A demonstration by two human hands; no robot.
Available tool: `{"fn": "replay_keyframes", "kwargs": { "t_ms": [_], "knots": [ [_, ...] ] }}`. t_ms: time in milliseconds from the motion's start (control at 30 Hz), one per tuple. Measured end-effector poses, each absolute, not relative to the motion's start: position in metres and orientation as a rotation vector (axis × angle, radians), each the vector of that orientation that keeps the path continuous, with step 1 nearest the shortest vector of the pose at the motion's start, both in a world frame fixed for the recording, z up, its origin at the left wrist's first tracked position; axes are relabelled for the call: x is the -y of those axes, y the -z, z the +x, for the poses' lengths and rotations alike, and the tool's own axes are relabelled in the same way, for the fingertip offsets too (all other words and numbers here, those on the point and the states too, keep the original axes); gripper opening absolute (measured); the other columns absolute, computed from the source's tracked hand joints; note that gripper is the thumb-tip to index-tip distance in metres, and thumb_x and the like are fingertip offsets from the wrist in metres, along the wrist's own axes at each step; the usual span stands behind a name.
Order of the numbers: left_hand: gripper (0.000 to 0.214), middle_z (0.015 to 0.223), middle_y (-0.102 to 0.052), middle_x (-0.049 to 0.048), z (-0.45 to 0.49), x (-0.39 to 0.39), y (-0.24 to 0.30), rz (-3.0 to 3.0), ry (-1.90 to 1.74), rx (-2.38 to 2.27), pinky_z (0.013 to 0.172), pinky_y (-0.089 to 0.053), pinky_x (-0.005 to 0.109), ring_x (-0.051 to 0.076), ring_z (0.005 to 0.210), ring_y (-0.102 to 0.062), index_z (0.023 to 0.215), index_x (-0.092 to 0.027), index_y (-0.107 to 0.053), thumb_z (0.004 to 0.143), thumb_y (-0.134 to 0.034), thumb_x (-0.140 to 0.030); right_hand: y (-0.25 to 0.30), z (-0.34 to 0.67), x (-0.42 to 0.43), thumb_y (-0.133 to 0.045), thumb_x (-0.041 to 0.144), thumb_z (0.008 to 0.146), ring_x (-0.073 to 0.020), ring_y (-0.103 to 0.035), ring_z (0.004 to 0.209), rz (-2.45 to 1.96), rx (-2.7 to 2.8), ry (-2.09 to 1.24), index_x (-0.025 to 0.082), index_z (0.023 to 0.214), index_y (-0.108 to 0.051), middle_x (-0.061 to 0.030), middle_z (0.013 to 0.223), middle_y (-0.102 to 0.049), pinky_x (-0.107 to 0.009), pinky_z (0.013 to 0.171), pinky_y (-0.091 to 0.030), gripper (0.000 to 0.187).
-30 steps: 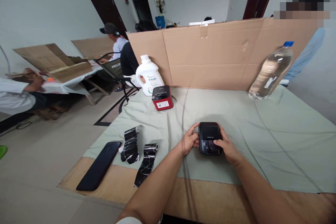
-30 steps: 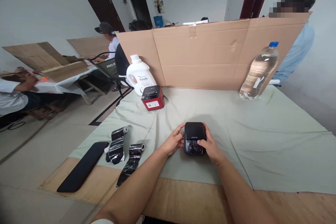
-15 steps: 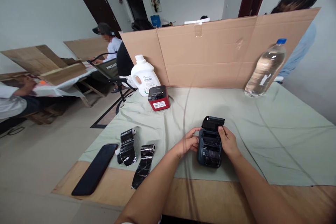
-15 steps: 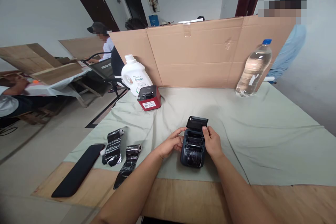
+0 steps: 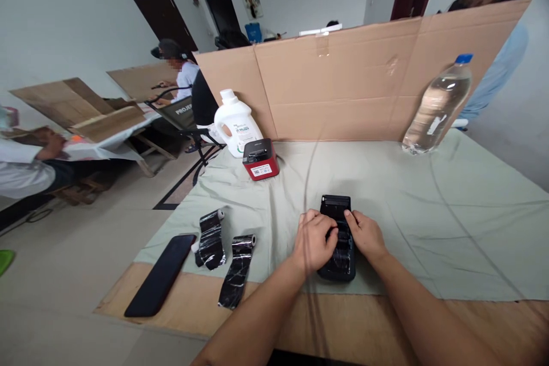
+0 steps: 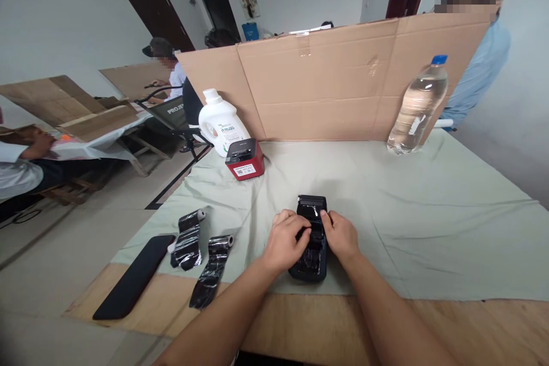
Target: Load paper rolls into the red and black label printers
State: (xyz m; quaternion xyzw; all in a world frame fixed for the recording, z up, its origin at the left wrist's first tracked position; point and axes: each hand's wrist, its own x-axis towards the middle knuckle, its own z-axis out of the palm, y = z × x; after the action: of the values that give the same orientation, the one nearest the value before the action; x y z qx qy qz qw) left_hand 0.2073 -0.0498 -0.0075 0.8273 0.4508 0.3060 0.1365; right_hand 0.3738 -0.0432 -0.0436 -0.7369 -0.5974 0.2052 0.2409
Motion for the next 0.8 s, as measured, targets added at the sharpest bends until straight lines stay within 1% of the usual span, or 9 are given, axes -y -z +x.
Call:
{"fn": "replay_keyframes", "kwargs": {
  "t_ms": [67, 167, 300, 400, 467, 567, 667, 733, 800],
  "knots": [
    [0.015, 0.095, -0.068, 0.0038, 0.2102, 0.0513, 0.0067, 2.457, -0.698, -1.296, 0.088, -0.036, 0.042, 0.024, 0.1, -0.049, 0.095, -0.021, -0.066, 0.085, -0.054, -0.024, 0.0424, 0.373, 0.0432, -0.028, 0.051, 0.095, -0.0156, -0.054, 0.065, -2.043, 1.648, -0.54, 0.022, 0.069, -0.053, -0.0025, 0.067, -0.063, -0.024, 0.056, -0.025, 0.047],
    [0.022, 0.099, -0.065, 0.0058, 0.212, 0.0486, 0.0082, 2.51, -0.485, -1.332, 0.09, -0.033, 0.046, 0.026, 0.103, -0.047, 0.102, -0.022, -0.068, 0.088, -0.053, -0.029, 0.0401, 0.3713, 0.0431, -0.03, 0.05, 0.095, -0.015, -0.055, 0.066, -2.087, 1.68, -0.513, 0.022, 0.071, -0.055, -0.003, 0.07, -0.065, -0.024, 0.056, -0.024, 0.045],
    [0.027, 0.102, -0.061, 0.0084, 0.2108, 0.0458, 0.0082, 2.566, -0.326, -1.34, 0.094, -0.029, 0.051, 0.028, 0.104, -0.045, 0.1, -0.021, -0.069, 0.09, -0.049, -0.036, 0.0381, 0.37, 0.0418, -0.03, 0.048, 0.096, -0.0147, -0.056, 0.066, -2.129, 1.713, -0.503, 0.021, 0.075, -0.058, -0.0039, 0.073, -0.066, -0.024, 0.055, -0.023, 0.044],
    [0.024, 0.104, -0.062, 0.0075, 0.2089, 0.0466, 0.0072, 2.574, -0.347, -1.295, 0.097, -0.028, 0.05, 0.028, 0.107, -0.045, 0.099, -0.021, -0.066, 0.09, -0.05, -0.036, 0.0379, 0.3701, 0.041, -0.029, 0.048, 0.097, -0.0148, -0.056, 0.066, -2.142, 1.712, -0.494, 0.022, 0.076, -0.058, -0.0042, 0.074, -0.066, -0.025, 0.055, -0.023, 0.045],
    [0.021, 0.101, -0.064, 0.0065, 0.2075, 0.0472, 0.0064, 2.565, -0.366, -1.244, 0.099, -0.026, 0.05, 0.027, 0.111, -0.044, 0.101, -0.021, -0.064, 0.09, -0.052, -0.035, 0.0379, 0.3704, 0.041, -0.029, 0.048, 0.097, -0.015, -0.056, 0.066, -2.142, 1.715, -0.496, 0.022, 0.076, -0.058, -0.0044, 0.074, -0.066, -0.025, 0.055, -0.023, 0.045],
    [0.019, 0.095, -0.068, 0.0053, 0.2058, 0.0469, 0.0052, 2.548, -0.373, -1.181, 0.105, -0.019, 0.053, 0.027, 0.116, -0.044, 0.101, -0.021, -0.061, 0.089, -0.055, -0.035, 0.0382, 0.3707, 0.0413, -0.029, 0.048, 0.096, -0.0152, -0.056, 0.067, -2.14, 1.725, -0.508, 0.022, 0.076, -0.058, -0.0044, 0.073, -0.066, -0.025, 0.055, -0.022, 0.044],
    [0.02, 0.099, -0.068, 0.0043, 0.205, 0.0448, 0.0047, 2.493, -0.447, -1.126, 0.108, -0.016, 0.054, 0.024, 0.112, -0.049, 0.101, -0.021, -0.06, 0.085, -0.061, -0.035, 0.0396, 0.3714, 0.0412, -0.03, 0.048, 0.096, -0.0153, -0.055, 0.066, -2.139, 1.723, -0.512, 0.022, 0.076, -0.058, -0.0041, 0.073, -0.065, -0.025, 0.055, -0.022, 0.043],
    [0.024, 0.1, -0.067, 0.004, 0.205, 0.0433, 0.0047, 2.443, -0.547, -1.083, 0.109, -0.019, 0.052, 0.023, 0.106, -0.053, 0.1, -0.021, -0.061, 0.08, -0.068, -0.034, 0.041, 0.3723, 0.0406, -0.029, 0.05, 0.096, -0.0155, -0.054, 0.066, -2.141, 1.716, -0.518, 0.022, 0.075, -0.058, -0.0042, 0.072, -0.065, -0.025, 0.055, -0.022, 0.045],
    [0.028, 0.1, -0.065, 0.0046, 0.205, 0.043, 0.0037, 2.362, -0.671, -1.035, 0.105, -0.029, 0.046, 0.022, 0.102, -0.056, 0.099, -0.02, -0.062, 0.076, -0.072, -0.033, 0.0419, 0.3734, 0.0401, -0.029, 0.051, 0.095, -0.0156, -0.053, 0.065, -2.137, 1.715, -0.531, 0.022, 0.075, -0.057, -0.0045, 0.072, -0.064, -0.025, 0.054, -0.022, 0.046]
  ]
}}
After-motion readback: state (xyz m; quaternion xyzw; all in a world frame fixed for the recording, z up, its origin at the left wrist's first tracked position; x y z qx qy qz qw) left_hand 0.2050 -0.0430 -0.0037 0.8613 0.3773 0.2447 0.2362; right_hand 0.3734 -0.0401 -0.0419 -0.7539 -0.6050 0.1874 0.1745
